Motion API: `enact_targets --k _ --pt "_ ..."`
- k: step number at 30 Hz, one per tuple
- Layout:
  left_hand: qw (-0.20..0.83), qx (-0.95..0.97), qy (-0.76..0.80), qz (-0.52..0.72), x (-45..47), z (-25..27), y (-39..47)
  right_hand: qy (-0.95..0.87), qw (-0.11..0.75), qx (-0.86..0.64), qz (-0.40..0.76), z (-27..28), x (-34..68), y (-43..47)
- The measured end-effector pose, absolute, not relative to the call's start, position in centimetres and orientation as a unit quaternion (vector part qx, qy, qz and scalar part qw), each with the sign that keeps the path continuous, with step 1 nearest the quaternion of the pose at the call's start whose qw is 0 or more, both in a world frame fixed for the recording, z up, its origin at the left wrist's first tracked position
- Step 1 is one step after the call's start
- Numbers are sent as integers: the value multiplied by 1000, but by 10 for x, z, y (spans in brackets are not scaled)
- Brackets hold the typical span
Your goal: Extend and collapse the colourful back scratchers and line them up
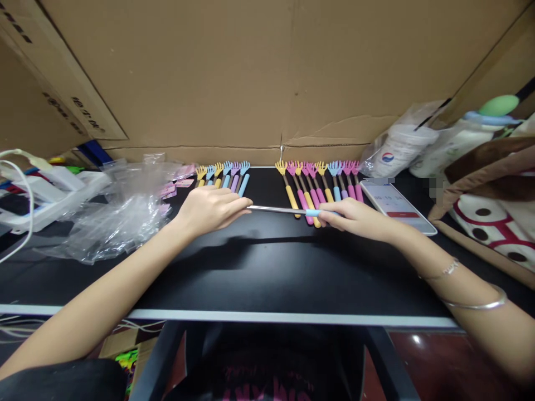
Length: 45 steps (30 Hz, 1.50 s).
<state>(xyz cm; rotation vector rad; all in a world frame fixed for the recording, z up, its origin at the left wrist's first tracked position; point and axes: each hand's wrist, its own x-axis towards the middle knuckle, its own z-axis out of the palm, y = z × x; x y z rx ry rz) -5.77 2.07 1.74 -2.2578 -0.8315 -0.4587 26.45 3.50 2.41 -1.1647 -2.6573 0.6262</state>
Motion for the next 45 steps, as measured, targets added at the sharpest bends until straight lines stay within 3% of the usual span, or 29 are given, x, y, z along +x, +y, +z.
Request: enact_targets --k 10,17,20,31,40,45 --pt "199 -892 -367 -172 -49 5 21 -907 120 -396 -78 21 268 33" --pt "-70 -895 -415 -145 -40 3 18 -902 146 -366 -175 21 269 32" --pt "-119 -884 -428 -145 -36 3 16 -899 149 -363 -194 22 269 33" --pt "161 -869 -398 -245 -40 -2 14 -898 157 -392 -125 15 269 35" --pt "313 -865 -314 -233 -46 5 15 -892 81 -408 176 21 257 27" --pt "320 -865 -320 -215 -46 8 13 -889 73 -398 215 20 253 24"
